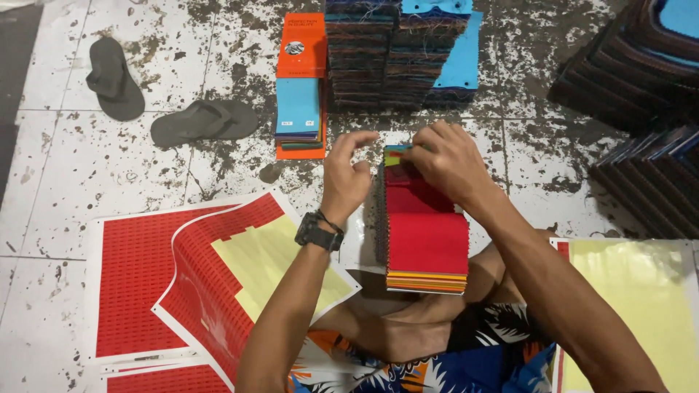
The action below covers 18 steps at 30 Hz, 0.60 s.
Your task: The person sits on the floor and assembles small craft items by peeling adhesive backing from red sheets and attaching them to colorful fabric swatches. They handle multiple sheets and swatches, repeating the peel-and-stick process throughout the clip.
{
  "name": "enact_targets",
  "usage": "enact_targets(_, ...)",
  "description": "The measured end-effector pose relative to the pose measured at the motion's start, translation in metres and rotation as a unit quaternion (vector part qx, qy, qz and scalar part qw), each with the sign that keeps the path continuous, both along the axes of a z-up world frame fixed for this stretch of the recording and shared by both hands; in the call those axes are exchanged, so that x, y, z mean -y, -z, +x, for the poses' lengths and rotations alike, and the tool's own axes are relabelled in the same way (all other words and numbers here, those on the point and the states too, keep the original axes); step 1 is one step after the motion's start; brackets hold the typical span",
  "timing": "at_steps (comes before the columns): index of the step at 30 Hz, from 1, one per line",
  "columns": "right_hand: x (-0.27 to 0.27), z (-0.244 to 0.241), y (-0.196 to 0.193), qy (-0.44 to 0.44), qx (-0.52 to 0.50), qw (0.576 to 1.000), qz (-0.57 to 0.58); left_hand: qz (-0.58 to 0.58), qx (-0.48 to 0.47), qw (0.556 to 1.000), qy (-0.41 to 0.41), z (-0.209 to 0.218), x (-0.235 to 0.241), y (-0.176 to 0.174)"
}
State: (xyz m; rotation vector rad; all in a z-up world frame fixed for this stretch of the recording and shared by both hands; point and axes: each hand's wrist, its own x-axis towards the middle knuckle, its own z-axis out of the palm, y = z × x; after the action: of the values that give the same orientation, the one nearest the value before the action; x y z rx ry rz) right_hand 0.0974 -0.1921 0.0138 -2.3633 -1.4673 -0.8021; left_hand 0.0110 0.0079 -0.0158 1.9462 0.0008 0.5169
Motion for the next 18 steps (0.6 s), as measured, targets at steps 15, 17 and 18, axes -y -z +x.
enact_targets(15, -0.006, -0.021, -0.067, -0.09, -0.617, 0.778, 0.073, -0.241, -0.039, 0.966, 0.082, 0.037, 0.035, -0.015)
enact_targets(17, -0.005, -0.021, -0.062, -0.087, -0.624, 0.772, 0.086, -0.25, -0.048, 0.962, 0.094, 0.036, 0.038, -0.016)
enact_targets(18, -0.005, -0.02, -0.06, -0.085, -0.628, 0.767, 0.1, -0.258, -0.053, 0.959, 0.106, 0.036, 0.038, -0.017)
